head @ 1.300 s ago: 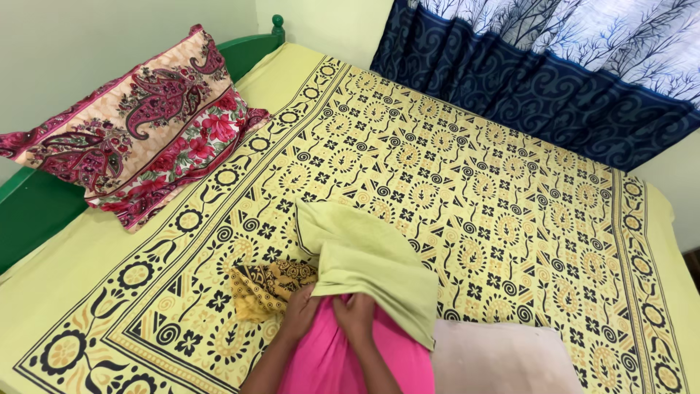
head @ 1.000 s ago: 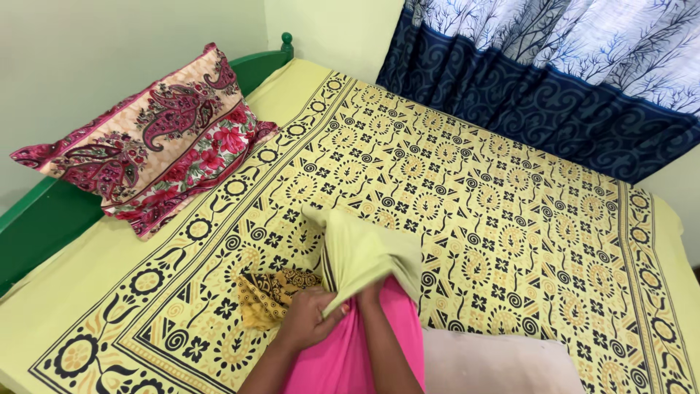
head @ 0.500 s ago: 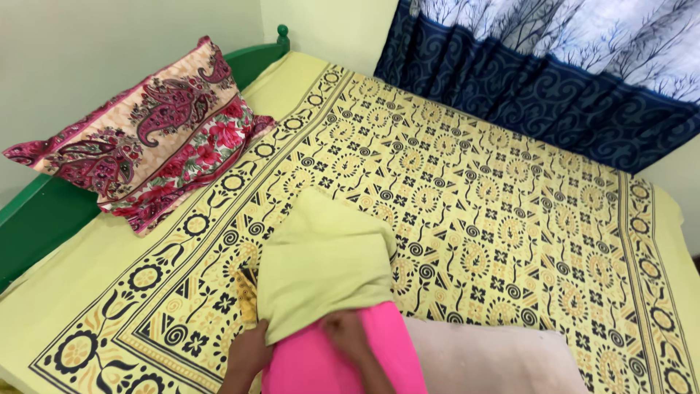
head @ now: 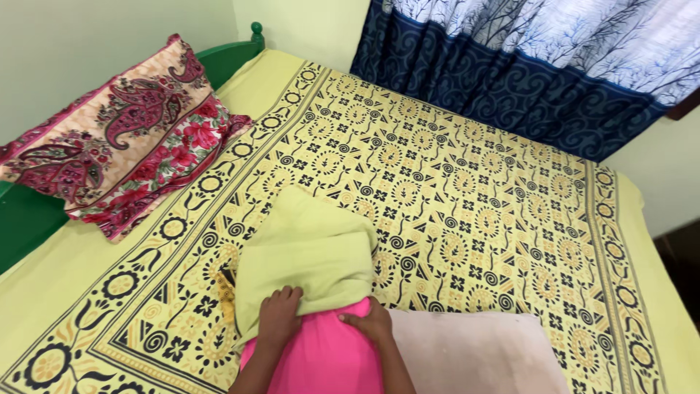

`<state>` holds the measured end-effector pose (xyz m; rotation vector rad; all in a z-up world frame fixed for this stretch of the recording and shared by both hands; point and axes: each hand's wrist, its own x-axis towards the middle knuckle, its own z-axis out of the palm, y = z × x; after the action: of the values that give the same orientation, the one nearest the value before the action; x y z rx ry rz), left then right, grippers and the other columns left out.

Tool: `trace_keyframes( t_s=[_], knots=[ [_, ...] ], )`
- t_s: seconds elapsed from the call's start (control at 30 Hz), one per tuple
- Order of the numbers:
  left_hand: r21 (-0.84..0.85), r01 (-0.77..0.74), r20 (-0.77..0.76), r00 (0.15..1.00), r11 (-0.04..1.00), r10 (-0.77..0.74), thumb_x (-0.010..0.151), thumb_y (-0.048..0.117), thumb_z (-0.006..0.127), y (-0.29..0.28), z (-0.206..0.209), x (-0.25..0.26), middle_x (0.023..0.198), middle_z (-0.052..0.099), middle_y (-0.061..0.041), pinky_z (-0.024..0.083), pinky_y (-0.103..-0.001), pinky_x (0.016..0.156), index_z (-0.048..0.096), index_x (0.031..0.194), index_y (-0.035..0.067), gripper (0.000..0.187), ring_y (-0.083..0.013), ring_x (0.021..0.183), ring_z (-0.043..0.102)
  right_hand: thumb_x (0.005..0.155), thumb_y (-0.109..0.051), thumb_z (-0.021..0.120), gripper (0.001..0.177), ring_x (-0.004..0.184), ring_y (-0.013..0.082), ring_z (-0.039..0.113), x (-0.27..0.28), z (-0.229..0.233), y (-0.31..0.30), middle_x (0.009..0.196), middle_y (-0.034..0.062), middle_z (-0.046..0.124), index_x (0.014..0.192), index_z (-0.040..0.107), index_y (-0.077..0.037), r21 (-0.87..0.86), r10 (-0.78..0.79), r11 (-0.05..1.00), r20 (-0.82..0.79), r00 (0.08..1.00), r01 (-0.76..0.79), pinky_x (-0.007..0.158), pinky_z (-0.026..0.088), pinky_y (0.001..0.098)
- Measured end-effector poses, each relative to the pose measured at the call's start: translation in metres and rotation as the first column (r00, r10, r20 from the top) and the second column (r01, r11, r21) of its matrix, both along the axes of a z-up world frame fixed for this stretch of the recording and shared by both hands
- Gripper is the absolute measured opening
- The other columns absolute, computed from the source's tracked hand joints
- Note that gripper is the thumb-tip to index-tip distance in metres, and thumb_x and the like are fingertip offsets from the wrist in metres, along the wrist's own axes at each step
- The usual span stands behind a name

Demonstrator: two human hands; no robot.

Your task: The person puts patterned and plain pillowcases onto pillows by hand on a bed and سپس places the pillows against the headboard.

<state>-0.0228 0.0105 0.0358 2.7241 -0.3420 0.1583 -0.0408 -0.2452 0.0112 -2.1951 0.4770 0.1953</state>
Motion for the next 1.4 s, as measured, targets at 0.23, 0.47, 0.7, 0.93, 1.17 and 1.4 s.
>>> trace_keyframes(
  t_s=[0.23, 0.47, 0.7, 0.93, 1.17, 1.4],
  knots=[
    [-0.344, 0.226, 0.189, 0.967, 0.911, -0.169, 0.070, 0.009, 0.073, -0.067, 0.052, 0.017, 0.108, 0.064, -0.011, 0.055, -0.047, 0.079, 0.061, 0.122, 0.012, 0.054, -0.0358, 0.095, 0.066, 0.056, -0.037, 0.102, 0.095, 0.109, 0.0372, 0.067, -0.026, 0.050, 0.041, 0.116, 0.0172, 0.070, 0.132, 0.053, -0.008, -0.229, 0.102, 0.972, 0.186, 0.977, -0.058, 0.093, 0.054, 0.0444],
    [-0.358, 0.203, 0.029, 0.978, 0.911, -0.206, 0.080, 0.020, 0.074, -0.092, 0.104, 0.013, 0.100, 0.067, -0.011, 0.056, -0.047, 0.076, 0.074, 0.112, 0.015, 0.032, -0.0357, 0.084, 0.069, 0.064, -0.006, 0.086, 0.080, 0.098, 0.0471, 0.062, -0.046, 0.047, 0.064, 0.112, 0.0247, 0.067, 0.134, 0.048, 0.003, -0.286, 0.254, 0.953, 0.585, 0.770, -0.098, 0.081, 0.050, 0.0536],
    [-0.374, 0.372, 0.154, 0.928, 0.850, -0.338, 0.070, 0.013, 0.071, -0.094, 0.125, -0.011, 0.085, 0.070, -0.013, 0.056, -0.046, 0.075, 0.078, 0.100, 0.008, 0.032, -0.0352, 0.078, 0.070, 0.078, -0.016, 0.078, 0.041, 0.097, 0.0442, 0.062, -0.014, 0.028, 0.052, 0.103, 0.0214, 0.069, 0.115, 0.064, -0.004, -0.458, 0.399, 0.881, 0.590, 0.702, -0.116, 0.080, 0.050, 0.0528],
    [-0.434, 0.351, 0.083, 0.933, 0.830, -0.351, 0.075, 0.011, 0.074, -0.107, 0.144, -0.027, 0.088, 0.070, -0.016, 0.057, -0.045, 0.078, 0.075, 0.101, 0.006, 0.027, -0.0361, 0.082, 0.070, 0.081, -0.025, 0.074, 0.047, 0.110, 0.0422, 0.058, 0.047, 0.021, 0.024, 0.118, 0.0193, 0.064, 0.123, 0.061, -0.008, -0.185, 0.210, 0.976, 0.641, 0.738, -0.117, 0.088, 0.048, 0.0545],
    [-0.436, 0.401, 0.301, 0.909, 0.805, -0.289, 0.074, 0.001, 0.072, -0.084, 0.039, -0.009, 0.126, 0.068, -0.014, 0.045, -0.046, 0.104, 0.067, 0.126, 0.010, 0.054, -0.0357, 0.121, 0.060, 0.083, -0.033, 0.070, 0.054, 0.124, 0.0401, 0.053, 0.059, -0.033, -0.022, 0.133, 0.0172, 0.059, 0.132, 0.058, -0.012, -0.503, 0.232, 0.863, 0.306, 0.923, -0.051, 0.097, 0.045, 0.0563],
    [-0.373, -0.432, -0.264, 0.898, 0.821, 0.353, 0.076, 0.019, 0.081, 0.023, -0.039, 0.012, 0.140, 0.054, -0.016, 0.046, -0.046, 0.105, 0.043, 0.148, 0.010, 0.082, -0.0353, 0.126, 0.057, 0.092, -0.032, 0.065, 0.055, 0.137, 0.0432, 0.039, 0.012, -0.045, -0.016, 0.150, 0.0191, 0.044, 0.141, 0.053, -0.013, -0.677, 0.114, 0.735, 0.089, 0.990, -0.023, 0.107, 0.032, 0.0676]
  ],
)
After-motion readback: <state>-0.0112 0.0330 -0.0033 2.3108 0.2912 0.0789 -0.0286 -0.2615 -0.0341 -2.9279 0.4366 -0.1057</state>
